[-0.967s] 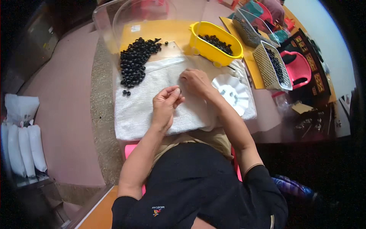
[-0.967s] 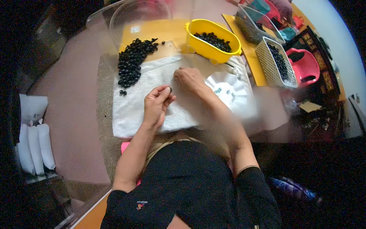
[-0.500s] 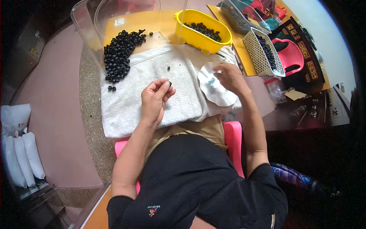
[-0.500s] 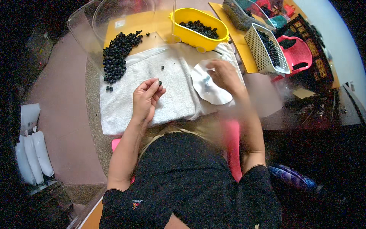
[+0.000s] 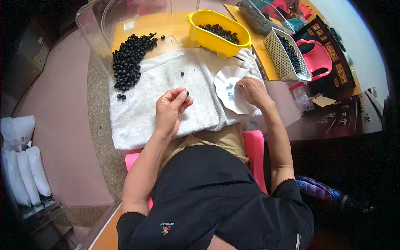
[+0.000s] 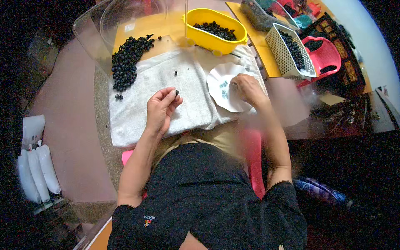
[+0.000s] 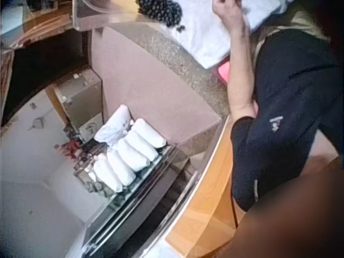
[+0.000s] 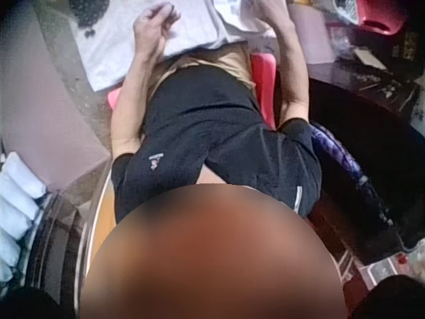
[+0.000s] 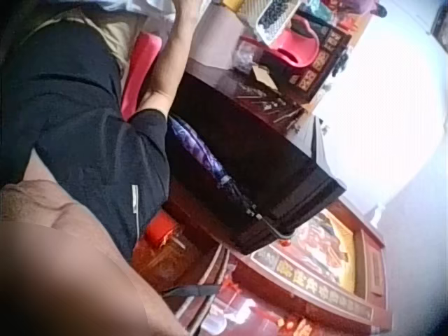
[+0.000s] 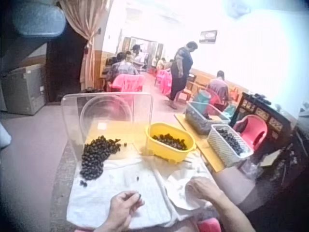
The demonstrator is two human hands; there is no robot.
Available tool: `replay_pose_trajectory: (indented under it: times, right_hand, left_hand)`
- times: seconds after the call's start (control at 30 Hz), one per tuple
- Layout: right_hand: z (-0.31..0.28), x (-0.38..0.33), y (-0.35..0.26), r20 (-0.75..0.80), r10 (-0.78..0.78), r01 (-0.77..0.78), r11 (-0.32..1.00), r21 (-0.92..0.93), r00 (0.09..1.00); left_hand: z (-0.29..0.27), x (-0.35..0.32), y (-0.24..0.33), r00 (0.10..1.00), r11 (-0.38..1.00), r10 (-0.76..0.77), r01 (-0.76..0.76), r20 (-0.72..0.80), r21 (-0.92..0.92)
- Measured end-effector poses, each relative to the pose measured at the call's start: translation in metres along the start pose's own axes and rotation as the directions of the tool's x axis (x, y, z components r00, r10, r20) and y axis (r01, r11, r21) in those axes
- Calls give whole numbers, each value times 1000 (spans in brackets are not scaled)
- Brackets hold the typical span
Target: Inspecting and sorting small black berries on a white cloth surface at a manual workstation.
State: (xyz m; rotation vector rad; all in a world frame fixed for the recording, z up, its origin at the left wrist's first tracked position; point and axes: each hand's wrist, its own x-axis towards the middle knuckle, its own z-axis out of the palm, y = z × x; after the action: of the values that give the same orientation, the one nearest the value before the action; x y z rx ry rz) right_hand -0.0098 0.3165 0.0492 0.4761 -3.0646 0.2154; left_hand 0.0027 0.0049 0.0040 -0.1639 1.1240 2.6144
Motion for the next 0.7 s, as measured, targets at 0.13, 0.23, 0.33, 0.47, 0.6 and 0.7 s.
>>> replay_pose_trajectory:
  times: [0.13,0.23,0.33,0.47,0.6,0.7]
  right_hand:
    - [1,-5,-4,-110,-4,18,992,124,994]
    - [-1,-6,-9,-115,37,-15,981,191,993]
    - [3,-9,-3,-116,39,-15,979,204,993]
    - [3,-12,-3,-149,23,-1,989,145,989]
    - [-3,-17,-18,-200,26,-8,996,90,979]
    - [-1,-21,-31,-137,43,-4,961,278,990]
  left_hand:
    - [2,-2,1,1000,1000,-12,12,-2,2]
    - [-2,0,-4,1000,1000,-9,9,15,-1]
    - [-1,-2,-7,999,1000,-15,16,41,-15]
    - [-1,-2,-8,999,1000,-16,16,32,5]
    - [-1,0,-8,999,1000,-15,15,34,5]
    - [0,-2,-6,999,1000,-16,16,34,9]
